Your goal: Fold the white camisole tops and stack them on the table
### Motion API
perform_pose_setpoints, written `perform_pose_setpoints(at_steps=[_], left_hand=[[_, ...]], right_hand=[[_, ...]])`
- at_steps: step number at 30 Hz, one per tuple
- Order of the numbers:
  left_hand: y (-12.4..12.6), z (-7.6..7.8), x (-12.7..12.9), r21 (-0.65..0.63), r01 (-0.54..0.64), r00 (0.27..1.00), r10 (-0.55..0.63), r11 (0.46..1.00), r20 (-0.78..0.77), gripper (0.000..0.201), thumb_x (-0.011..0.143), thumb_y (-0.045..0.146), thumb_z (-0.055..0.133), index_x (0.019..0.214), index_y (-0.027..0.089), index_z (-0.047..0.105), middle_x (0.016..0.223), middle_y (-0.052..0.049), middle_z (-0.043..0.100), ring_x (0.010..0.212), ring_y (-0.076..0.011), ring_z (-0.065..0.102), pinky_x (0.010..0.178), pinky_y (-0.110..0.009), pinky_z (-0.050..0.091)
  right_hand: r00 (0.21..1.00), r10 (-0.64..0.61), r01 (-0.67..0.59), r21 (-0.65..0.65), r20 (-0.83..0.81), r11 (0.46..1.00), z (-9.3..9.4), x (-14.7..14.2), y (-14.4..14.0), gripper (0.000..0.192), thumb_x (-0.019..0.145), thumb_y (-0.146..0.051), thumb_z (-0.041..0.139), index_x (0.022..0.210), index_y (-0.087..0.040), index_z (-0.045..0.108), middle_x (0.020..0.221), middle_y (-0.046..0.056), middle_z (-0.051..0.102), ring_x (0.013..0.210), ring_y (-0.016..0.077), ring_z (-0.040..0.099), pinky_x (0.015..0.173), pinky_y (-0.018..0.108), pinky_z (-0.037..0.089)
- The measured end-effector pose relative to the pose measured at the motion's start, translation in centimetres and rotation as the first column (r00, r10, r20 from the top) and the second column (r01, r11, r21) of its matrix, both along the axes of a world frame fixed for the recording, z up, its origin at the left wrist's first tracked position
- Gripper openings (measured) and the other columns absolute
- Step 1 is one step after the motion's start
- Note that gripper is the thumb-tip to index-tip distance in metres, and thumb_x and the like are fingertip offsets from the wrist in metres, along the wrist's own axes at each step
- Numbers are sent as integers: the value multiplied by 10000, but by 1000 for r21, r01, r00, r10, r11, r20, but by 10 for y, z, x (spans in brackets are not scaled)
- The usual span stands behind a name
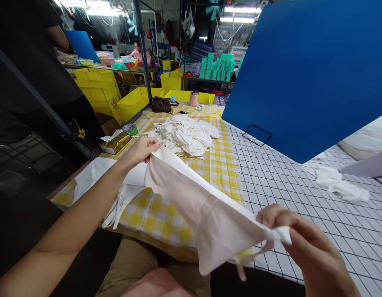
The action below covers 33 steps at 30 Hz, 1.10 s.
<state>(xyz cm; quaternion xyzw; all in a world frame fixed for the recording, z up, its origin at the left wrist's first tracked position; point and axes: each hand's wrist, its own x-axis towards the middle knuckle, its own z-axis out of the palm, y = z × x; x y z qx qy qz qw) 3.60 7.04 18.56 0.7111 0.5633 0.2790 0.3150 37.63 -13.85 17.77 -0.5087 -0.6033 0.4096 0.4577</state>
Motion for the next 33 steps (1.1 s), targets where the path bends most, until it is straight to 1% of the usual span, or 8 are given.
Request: perform_pose_setpoints(at_steps=[4, 7, 12, 16, 21, 24, 29, 33], left_hand=[[5, -36, 5, -154, 17, 975, -50, 988, -217, 213, 767, 170, 450, 930, 151, 585, 560, 25, 542, 395, -102, 499, 445, -199, 382], [1, -82, 7, -195, 45, 894, -127, 980, -430, 283, 789, 235, 484, 1048, 153, 565, 796, -60, 655, 670, -180, 633, 624, -251, 462], [-20, -124, 4, -72, 153, 868, -168, 986, -467, 346, 810, 212, 511, 1151, 155, 522, 1173, -113, 545, 1110, -230, 505, 902, -302, 407], [-46, -127, 19, 51, 366, 836, -304, 929, -458, 255, 806, 172, 525, 1056, 149, 572, 1086, -88, 542, 1031, -212, 515, 887, -314, 421], [-92, -138, 52, 145, 747, 640, -642, 649, -422, 402, 729, 335, 669, 1080, 177, 551, 1068, -76, 530, 987, -212, 511, 862, -315, 430], [-111, -147, 70, 195, 808, 573, -663, 556, -482, 445, 719, 386, 673, 1082, 166, 540, 1065, -85, 542, 999, -228, 507, 859, -330, 425], [-111, -144, 96, 169, 795, 573, -629, 582, -526, 141, 801, 266, 561, 873, 154, 607, 872, -89, 626, 869, -234, 572, 747, -338, 441], [-99, -109, 108, 95, 661, 741, -628, 744, -239, 147, 784, 163, 494, 794, 167, 640, 764, -59, 661, 707, -190, 598, 635, -279, 431]], right_hand=[[961, -226, 260, -237, 161, 936, -41, 2, 30, 265, 709, -490, 562, 730, -228, 595, 813, 92, 615, 739, 224, 577, 609, 344, 488], [775, -317, 506, -237, 547, 829, -81, -2, 47, 251, 681, -439, 524, 730, -197, 571, 802, 96, 635, 769, 259, 590, 643, 390, 481], [692, -232, 314, 6, 684, 950, -112, -27, 38, 270, 763, -420, 456, 885, -206, 567, 942, 96, 607, 876, 248, 577, 707, 383, 473], [688, 7, 16, -25, 726, 1000, -121, -63, 25, 177, 821, -380, 476, 857, -231, 565, 928, 64, 584, 862, 208, 567, 744, 345, 460], [513, 90, -58, -70, 854, 996, -148, -91, 19, 65, 764, -172, 525, 822, -198, 537, 864, 61, 570, 792, 202, 550, 701, 327, 437], [544, 62, -48, -43, 837, 998, -153, -90, 17, 165, 824, -109, 404, 736, -196, 513, 793, 48, 566, 728, 173, 543, 656, 298, 427], [686, -123, 10, 159, 718, 987, -121, -78, 16, 176, 889, -197, 385, 760, -212, 505, 750, 24, 550, 668, 154, 538, 591, 283, 449], [656, -486, 244, 446, 578, 861, -90, -79, 15, 95, 878, -226, 434, 822, -214, 510, 785, 40, 545, 693, 164, 556, 579, 288, 471]])
